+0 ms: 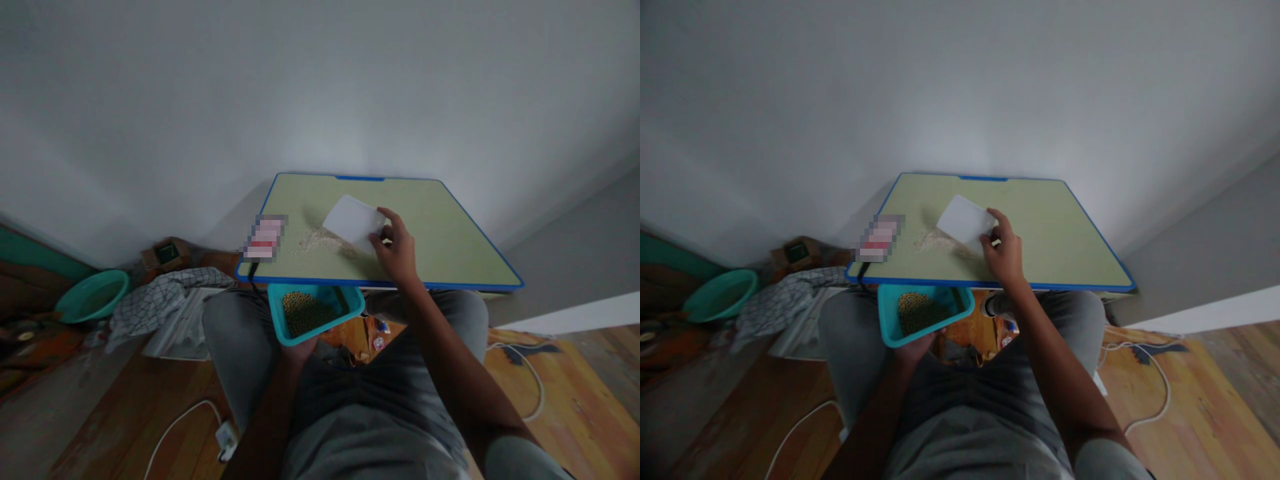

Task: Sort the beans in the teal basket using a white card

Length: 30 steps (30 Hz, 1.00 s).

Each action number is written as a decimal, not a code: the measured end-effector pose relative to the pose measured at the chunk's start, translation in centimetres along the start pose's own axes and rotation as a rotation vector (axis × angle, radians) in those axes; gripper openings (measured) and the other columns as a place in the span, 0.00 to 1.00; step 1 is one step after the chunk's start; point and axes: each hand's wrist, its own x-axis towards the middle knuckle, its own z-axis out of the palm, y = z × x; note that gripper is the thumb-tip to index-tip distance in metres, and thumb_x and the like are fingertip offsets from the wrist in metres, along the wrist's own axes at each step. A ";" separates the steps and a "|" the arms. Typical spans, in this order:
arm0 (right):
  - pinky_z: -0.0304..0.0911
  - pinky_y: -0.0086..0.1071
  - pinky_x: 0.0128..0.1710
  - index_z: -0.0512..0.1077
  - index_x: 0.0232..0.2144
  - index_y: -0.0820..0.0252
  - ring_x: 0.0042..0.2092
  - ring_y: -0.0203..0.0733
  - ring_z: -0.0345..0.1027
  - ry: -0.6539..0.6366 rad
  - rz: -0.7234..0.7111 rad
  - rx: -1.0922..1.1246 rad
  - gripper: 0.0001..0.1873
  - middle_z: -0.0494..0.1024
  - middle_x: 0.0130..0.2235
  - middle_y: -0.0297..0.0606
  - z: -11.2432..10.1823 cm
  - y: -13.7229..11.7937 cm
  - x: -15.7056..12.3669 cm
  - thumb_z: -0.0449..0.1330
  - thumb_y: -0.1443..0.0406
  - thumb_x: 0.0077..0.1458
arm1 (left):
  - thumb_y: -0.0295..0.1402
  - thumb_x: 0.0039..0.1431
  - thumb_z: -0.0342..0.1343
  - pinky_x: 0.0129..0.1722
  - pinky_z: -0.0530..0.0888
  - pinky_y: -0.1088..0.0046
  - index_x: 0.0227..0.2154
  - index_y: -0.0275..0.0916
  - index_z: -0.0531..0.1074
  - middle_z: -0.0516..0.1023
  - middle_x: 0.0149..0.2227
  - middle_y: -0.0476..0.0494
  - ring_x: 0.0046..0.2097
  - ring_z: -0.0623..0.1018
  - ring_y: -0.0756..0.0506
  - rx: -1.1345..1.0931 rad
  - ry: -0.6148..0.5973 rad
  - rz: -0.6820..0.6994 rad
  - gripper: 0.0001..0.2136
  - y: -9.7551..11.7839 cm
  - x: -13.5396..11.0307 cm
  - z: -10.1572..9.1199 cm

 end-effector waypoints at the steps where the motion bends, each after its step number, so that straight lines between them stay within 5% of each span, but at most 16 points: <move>1: 0.66 0.37 0.37 0.71 0.69 0.58 0.30 0.41 0.67 0.001 0.000 0.001 0.35 0.75 0.30 0.29 0.1 -0.1 0.2 0.62 0.64 0.59 | 0.48 0.75 0.52 0.44 0.88 0.36 0.53 0.46 0.89 0.88 0.61 0.32 0.59 0.86 0.22 0.001 0.003 0.000 0.22 0.0 0.0 0.1; 13: 0.70 0.39 0.43 0.72 0.70 0.58 0.32 0.43 0.70 -0.146 -0.118 -0.068 0.35 0.77 0.30 0.32 3.1 -2.6 1.8 0.60 0.68 0.59 | 0.47 0.76 0.51 0.43 0.89 0.38 0.53 0.45 0.89 0.89 0.59 0.32 0.57 0.88 0.24 -0.043 0.016 -0.011 0.23 0.1 0.0 -0.8; 22: 0.69 0.36 0.43 0.72 0.71 0.58 0.33 0.42 0.71 -0.261 -0.105 -0.073 0.37 0.76 0.32 0.32 3.3 -2.5 1.4 0.60 0.68 0.59 | 0.47 0.75 0.53 0.46 0.89 0.38 0.53 0.43 0.89 0.88 0.61 0.30 0.58 0.87 0.24 -0.048 -0.043 -0.020 0.22 -0.1 0.0 -0.7; 30: 0.69 0.36 0.42 0.72 0.71 0.58 0.31 0.41 0.69 -0.278 -0.094 -0.020 0.37 0.75 0.31 0.31 3.4 -2.7 1.1 0.60 0.70 0.59 | 0.47 0.75 0.55 0.48 0.87 0.36 0.55 0.42 0.88 0.88 0.61 0.27 0.60 0.85 0.22 -0.026 0.120 -0.001 0.21 -0.7 0.3 -1.4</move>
